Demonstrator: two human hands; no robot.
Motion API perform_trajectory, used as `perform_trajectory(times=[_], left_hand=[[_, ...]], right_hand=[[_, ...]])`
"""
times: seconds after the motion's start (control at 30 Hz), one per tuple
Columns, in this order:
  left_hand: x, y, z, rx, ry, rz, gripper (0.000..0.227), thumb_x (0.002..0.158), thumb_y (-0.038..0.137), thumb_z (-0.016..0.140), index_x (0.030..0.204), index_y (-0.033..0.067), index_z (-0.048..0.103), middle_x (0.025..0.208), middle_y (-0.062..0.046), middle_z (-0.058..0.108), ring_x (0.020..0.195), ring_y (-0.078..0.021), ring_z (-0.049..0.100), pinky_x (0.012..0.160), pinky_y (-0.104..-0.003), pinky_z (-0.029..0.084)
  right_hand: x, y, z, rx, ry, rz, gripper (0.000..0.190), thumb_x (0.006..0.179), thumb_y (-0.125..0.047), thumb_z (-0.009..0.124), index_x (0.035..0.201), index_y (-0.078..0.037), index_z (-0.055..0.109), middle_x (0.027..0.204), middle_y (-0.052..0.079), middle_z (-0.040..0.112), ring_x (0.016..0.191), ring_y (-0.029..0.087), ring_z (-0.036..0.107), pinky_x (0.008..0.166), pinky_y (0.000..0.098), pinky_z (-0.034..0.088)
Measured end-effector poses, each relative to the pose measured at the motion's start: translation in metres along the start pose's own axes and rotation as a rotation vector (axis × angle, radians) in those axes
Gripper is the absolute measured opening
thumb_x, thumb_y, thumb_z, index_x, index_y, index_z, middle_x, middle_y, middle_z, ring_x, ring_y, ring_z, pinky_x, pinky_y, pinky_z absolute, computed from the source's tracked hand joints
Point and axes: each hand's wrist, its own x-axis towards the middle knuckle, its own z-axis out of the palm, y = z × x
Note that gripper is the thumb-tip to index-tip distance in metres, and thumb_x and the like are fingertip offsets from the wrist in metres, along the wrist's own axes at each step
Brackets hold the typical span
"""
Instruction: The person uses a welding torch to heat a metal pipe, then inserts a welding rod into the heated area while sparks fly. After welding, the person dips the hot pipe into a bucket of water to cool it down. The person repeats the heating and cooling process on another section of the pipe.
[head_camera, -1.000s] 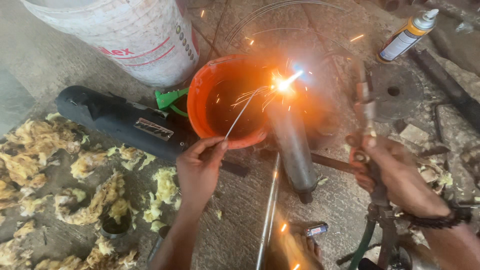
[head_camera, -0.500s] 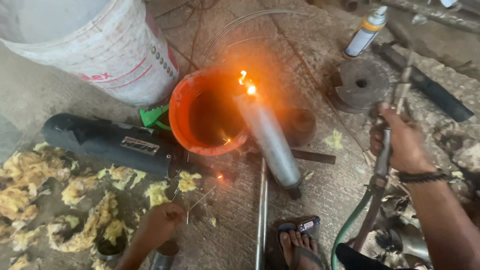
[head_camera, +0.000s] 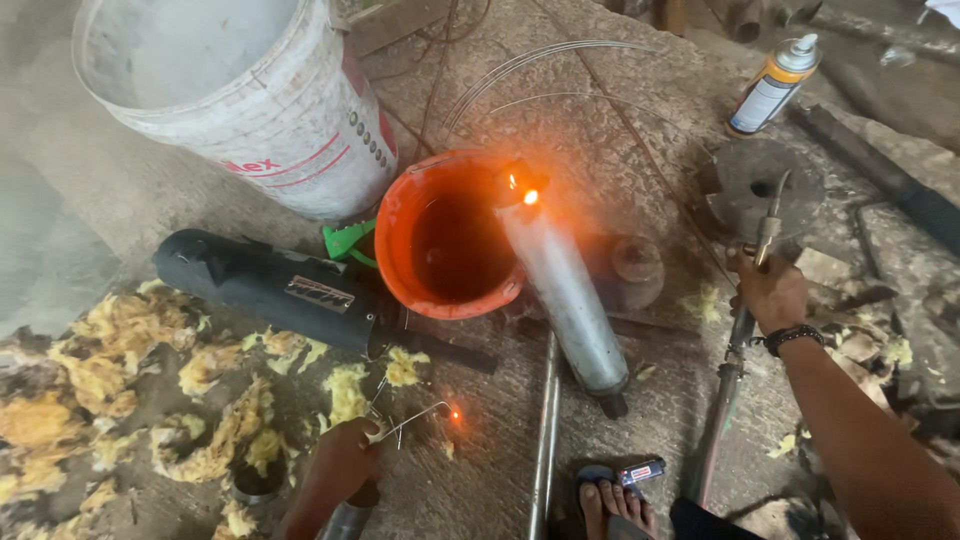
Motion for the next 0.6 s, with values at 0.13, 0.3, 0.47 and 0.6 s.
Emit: perform_trajectory(times=[0.13,0.3,0.47,0.6], left_hand=[[-0.002,0.003,-0.023,0.072,-0.042,0.145,0.024,0.086,0.028,0.057,0.077,0.0107,0.071,0.079,-0.004,0.073,0.068,-0.0155,0.069,0.063,-0.032,0.054],[-0.026,-0.012,-0.055,-0.057,0.076,0.123,0.022,0.084,0.025,0.064,0.083,0.0049,0.070,0.082,-0.006,0.071,0.066,-0.0139,0.068,0.059,-0.027,0.055],[-0.052,-0.023,-0.094,0.141,0.020,0.108,0.028,0.079,0.017,0.075,0.105,0.0226,0.068,0.123,0.004,0.067,0.093,-0.0122,0.072,0.085,-0.029,0.061],[-0.068,-0.030,-0.097,0.050,-0.019,0.077,0.022,0.083,0.016,0.071,0.104,0.0205,0.075,0.110,0.003,0.077,0.076,-0.0075,0.078,0.077,-0.024,0.067]], right_hand=[[0.001,-0.010,-0.003,-0.128,-0.050,-0.046,0.053,0.103,-0.049,0.058,0.079,-0.001,0.058,0.067,0.015,0.061,0.056,0.027,0.056,0.046,0.0381,0.041],[-0.004,-0.003,0.000,-0.335,0.122,-0.188,0.071,0.098,-0.064,0.054,0.107,0.003,0.075,0.083,0.023,0.074,0.076,0.038,0.071,0.057,0.0461,0.054],[-0.111,-0.105,-0.015,0.201,-0.165,-0.905,0.041,0.088,-0.030,0.066,0.118,-0.005,0.053,0.064,-0.001,0.067,0.038,0.010,0.056,0.032,0.0215,0.043],[-0.183,-0.171,-0.001,-0.106,-0.722,-0.279,0.111,0.064,-0.057,0.071,0.153,-0.019,0.015,0.154,0.017,0.029,0.132,0.036,0.049,0.102,0.0473,0.054]])
